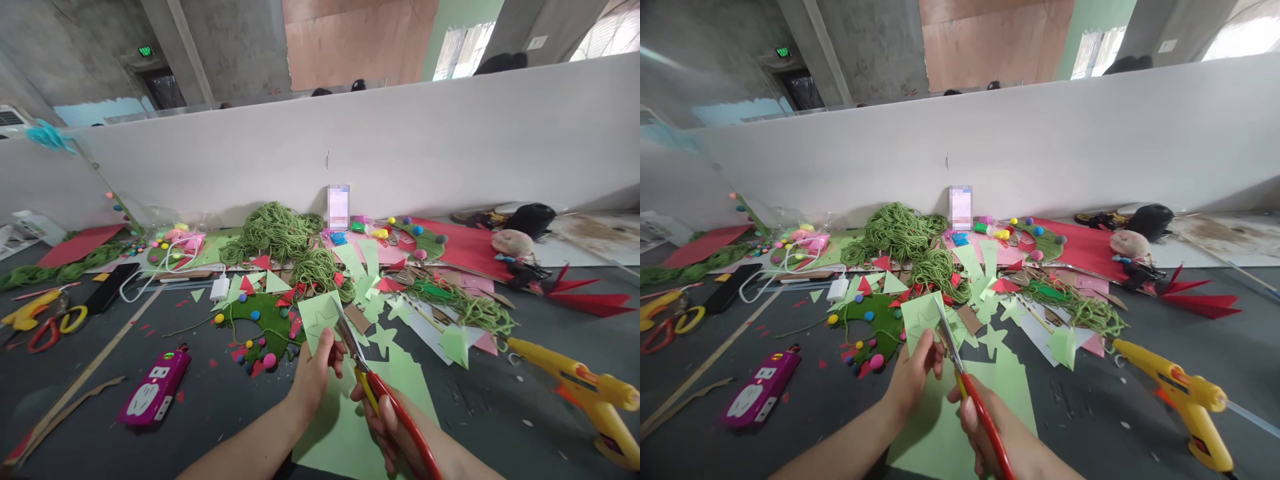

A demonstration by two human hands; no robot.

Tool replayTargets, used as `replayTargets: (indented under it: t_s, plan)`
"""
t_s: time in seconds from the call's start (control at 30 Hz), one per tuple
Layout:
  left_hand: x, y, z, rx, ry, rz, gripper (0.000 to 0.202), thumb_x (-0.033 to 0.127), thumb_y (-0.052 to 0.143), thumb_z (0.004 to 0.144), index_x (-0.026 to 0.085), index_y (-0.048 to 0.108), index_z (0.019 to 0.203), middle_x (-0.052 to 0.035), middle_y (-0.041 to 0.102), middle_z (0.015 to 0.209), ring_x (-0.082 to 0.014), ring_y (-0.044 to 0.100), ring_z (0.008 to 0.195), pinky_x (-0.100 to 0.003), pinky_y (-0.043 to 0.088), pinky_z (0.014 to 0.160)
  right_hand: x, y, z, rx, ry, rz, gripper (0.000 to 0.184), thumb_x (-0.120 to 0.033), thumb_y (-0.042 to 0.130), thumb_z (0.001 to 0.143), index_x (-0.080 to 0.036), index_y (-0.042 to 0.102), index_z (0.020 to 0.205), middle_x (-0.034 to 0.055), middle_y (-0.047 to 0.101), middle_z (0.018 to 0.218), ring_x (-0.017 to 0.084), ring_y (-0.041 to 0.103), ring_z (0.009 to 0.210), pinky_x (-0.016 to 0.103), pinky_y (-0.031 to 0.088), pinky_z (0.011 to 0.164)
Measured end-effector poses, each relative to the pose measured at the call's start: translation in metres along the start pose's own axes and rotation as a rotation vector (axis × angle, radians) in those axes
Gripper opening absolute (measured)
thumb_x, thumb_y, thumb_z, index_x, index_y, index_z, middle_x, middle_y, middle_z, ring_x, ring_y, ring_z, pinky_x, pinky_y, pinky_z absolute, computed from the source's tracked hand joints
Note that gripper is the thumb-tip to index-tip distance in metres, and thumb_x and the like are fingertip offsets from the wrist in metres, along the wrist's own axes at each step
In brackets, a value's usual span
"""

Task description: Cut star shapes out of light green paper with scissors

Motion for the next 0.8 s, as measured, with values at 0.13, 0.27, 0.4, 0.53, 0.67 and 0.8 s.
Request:
replayTargets:
  t_s: [0.13, 0.27, 0.4, 0.53, 0.67, 0.8]
  plan:
    - [0.0012, -0.0011, -0.0001, 0.002, 0.011, 0.011, 0.061, 0.075, 0.062, 0.081, 0.017, 0.064, 0.063, 0.0006, 0.049, 0.050, -0.0119, 0.047, 0.051, -0.027, 0.041, 0.057, -0.0010, 0.0001, -0.0012, -0.026, -0.006, -0.003, 0.076, -0.092, 0.035, 0.084, -0.021, 0.042, 0.111, -0.0084, 0.033, 0.071, 0.005, 0.030, 0.050, 0.020, 0.046, 0.049]
    - [0.0030, 0.0000, -0.0006, -0.007, 0.022, 0.007, 0.062, 0.076, 0.062, 0.080, 0.017, 0.063, 0.063, 0.0009, 0.049, 0.051, -0.0117, 0.047, 0.050, -0.027, 0.041, 0.056, -0.0032, 0.0005, -0.0019, -0.036, -0.032, 0.004, 0.074, -0.090, 0.036, 0.086, -0.021, 0.042, 0.111, -0.0077, 0.035, 0.073, 0.005, 0.031, 0.051, 0.020, 0.048, 0.050]
    - [0.0031, 0.0016, 0.0002, -0.015, 0.026, 0.005, 0.062, 0.076, 0.061, 0.081, 0.016, 0.064, 0.064, 0.0012, 0.048, 0.051, -0.0116, 0.046, 0.050, -0.027, 0.040, 0.055, -0.0018, 0.0002, -0.0008, -0.029, -0.051, 0.025, 0.069, -0.087, 0.037, 0.089, -0.021, 0.042, 0.111, -0.0080, 0.035, 0.073, 0.005, 0.030, 0.050, 0.019, 0.047, 0.049]
    - [0.0023, 0.0027, 0.0009, -0.023, 0.028, 0.009, 0.061, 0.074, 0.061, 0.082, 0.016, 0.065, 0.065, 0.0010, 0.048, 0.051, -0.0118, 0.046, 0.050, -0.026, 0.041, 0.055, -0.0003, -0.0002, 0.0004, -0.028, -0.066, 0.048, 0.070, -0.088, 0.037, 0.088, -0.022, 0.042, 0.111, -0.0088, 0.034, 0.071, 0.004, 0.029, 0.048, 0.018, 0.044, 0.046]
    - [0.0022, 0.0046, -0.0004, -0.036, 0.034, -0.008, 0.059, 0.073, 0.062, 0.082, 0.016, 0.064, 0.066, 0.0011, 0.049, 0.053, -0.0115, 0.045, 0.050, -0.026, 0.041, 0.054, -0.0009, -0.0011, 0.0002, -0.016, -0.058, 0.038, 0.072, -0.089, 0.037, 0.088, -0.021, 0.043, 0.111, -0.0086, 0.035, 0.071, 0.005, 0.031, 0.048, 0.020, 0.046, 0.047]
    - [0.0037, 0.0058, -0.0024, -0.037, 0.035, -0.005, 0.058, 0.072, 0.062, 0.082, 0.016, 0.064, 0.066, 0.0011, 0.050, 0.055, -0.0108, 0.044, 0.050, -0.026, 0.041, 0.054, -0.0031, -0.0009, 0.0000, -0.014, -0.050, 0.025, 0.073, -0.089, 0.036, 0.088, -0.021, 0.044, 0.112, -0.0086, 0.034, 0.070, 0.005, 0.031, 0.048, 0.020, 0.047, 0.048]
Point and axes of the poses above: each hand's wrist, its own z-axis towards the middle knuckle, its own y-axis out of the palm, x = y × z, the point moved 8 cm from there along z, towards the middle knuckle
